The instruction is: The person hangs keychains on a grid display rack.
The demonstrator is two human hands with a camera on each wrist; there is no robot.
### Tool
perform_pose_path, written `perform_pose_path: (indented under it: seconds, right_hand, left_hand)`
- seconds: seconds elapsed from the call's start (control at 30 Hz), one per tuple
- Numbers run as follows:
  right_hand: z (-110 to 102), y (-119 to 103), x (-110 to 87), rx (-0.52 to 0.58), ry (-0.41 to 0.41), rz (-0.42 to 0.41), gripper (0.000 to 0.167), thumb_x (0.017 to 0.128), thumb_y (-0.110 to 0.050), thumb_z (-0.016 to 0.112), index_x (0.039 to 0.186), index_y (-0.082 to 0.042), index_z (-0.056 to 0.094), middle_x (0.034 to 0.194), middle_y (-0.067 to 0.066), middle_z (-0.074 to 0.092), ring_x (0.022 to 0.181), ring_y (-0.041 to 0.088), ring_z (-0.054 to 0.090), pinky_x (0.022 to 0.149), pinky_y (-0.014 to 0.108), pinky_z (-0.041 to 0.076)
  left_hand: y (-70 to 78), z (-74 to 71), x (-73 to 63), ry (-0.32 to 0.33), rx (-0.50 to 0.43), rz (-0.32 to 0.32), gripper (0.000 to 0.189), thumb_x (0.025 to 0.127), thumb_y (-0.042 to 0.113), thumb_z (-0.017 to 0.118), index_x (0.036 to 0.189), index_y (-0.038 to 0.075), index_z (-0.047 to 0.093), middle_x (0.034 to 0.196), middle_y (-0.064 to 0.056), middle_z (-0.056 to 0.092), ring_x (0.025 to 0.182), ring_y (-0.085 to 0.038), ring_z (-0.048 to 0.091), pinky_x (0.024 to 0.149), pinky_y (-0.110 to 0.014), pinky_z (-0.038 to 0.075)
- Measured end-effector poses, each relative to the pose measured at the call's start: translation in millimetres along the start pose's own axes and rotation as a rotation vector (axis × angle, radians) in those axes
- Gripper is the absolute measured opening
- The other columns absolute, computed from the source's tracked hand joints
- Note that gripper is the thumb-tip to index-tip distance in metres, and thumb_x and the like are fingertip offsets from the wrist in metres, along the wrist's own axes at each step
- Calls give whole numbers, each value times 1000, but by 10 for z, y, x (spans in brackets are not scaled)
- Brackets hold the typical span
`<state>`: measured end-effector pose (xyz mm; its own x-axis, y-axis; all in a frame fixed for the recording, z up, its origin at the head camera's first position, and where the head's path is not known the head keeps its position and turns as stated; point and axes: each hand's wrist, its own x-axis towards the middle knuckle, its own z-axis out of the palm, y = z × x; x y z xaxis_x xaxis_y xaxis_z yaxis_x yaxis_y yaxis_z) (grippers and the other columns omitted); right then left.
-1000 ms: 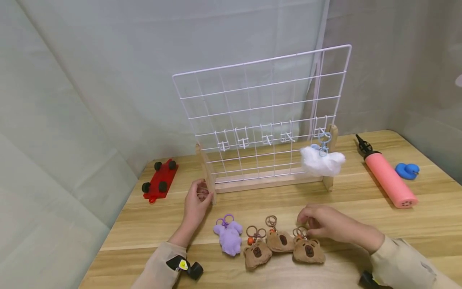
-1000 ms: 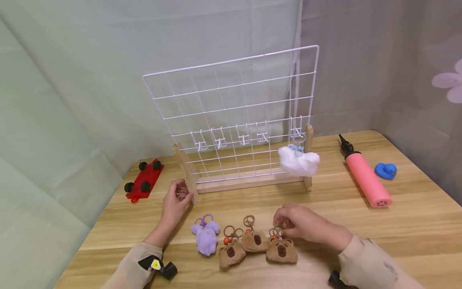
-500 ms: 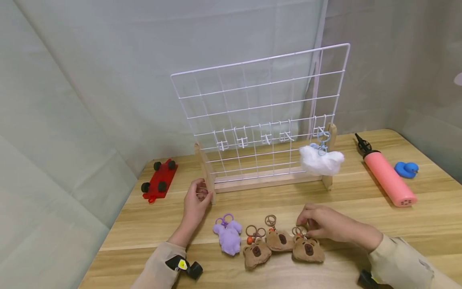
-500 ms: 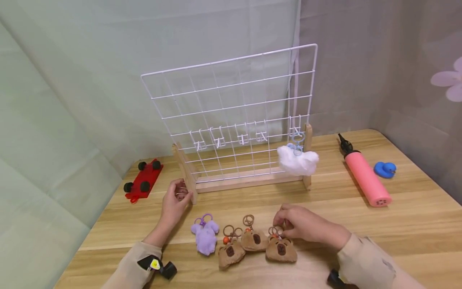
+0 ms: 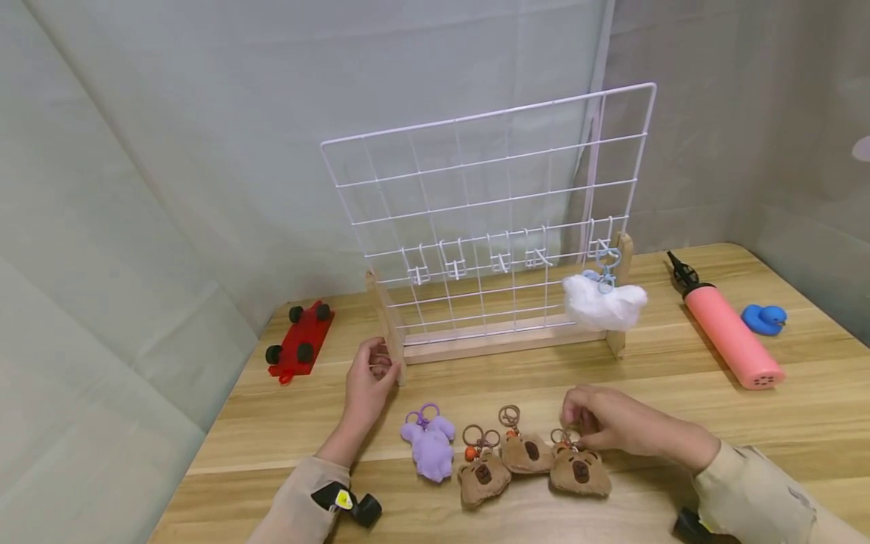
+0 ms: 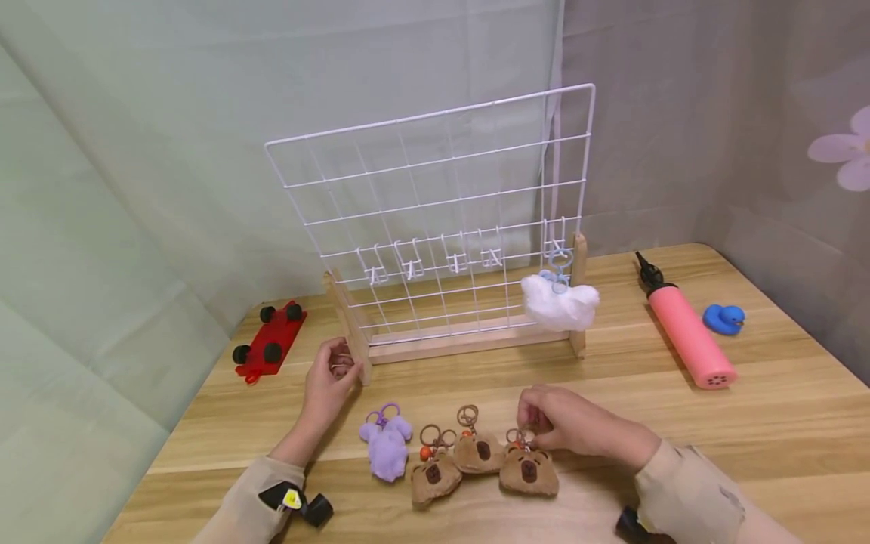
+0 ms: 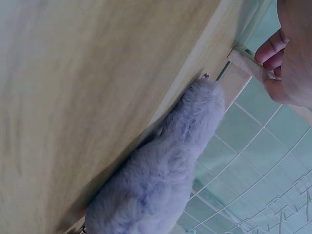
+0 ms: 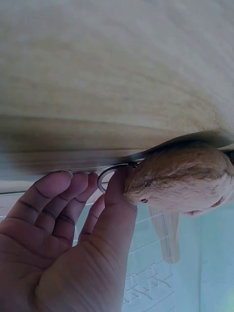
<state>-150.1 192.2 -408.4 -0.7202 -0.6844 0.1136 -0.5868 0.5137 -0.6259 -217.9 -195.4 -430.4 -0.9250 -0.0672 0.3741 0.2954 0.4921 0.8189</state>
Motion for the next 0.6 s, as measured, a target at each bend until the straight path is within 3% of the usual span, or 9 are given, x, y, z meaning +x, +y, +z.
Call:
perform_pose_path:
  seconds: [0.3,0.6]
  right_hand:
    - [-6,-14,2,82,-55,50,21,79,-5,72,92,-13,57,77,-10,57,70,-5,50,60,18,49]
    - [-66,-32,-15,139,-78,69,13,82,-7,69,91,-12,62,78,-9,61,71,-4,52,62,19,51]
  left_hand:
    - [6,0,3,-1,1,-16,45,85,-3,67,125,-2,49,112,-21,61,93,-26,60,76,-21,54]
    - [14,-8,0,2,1,-13,45,84,-4,67,125,-2,49,112,-21,61,93,-26,60,74,-15,52]
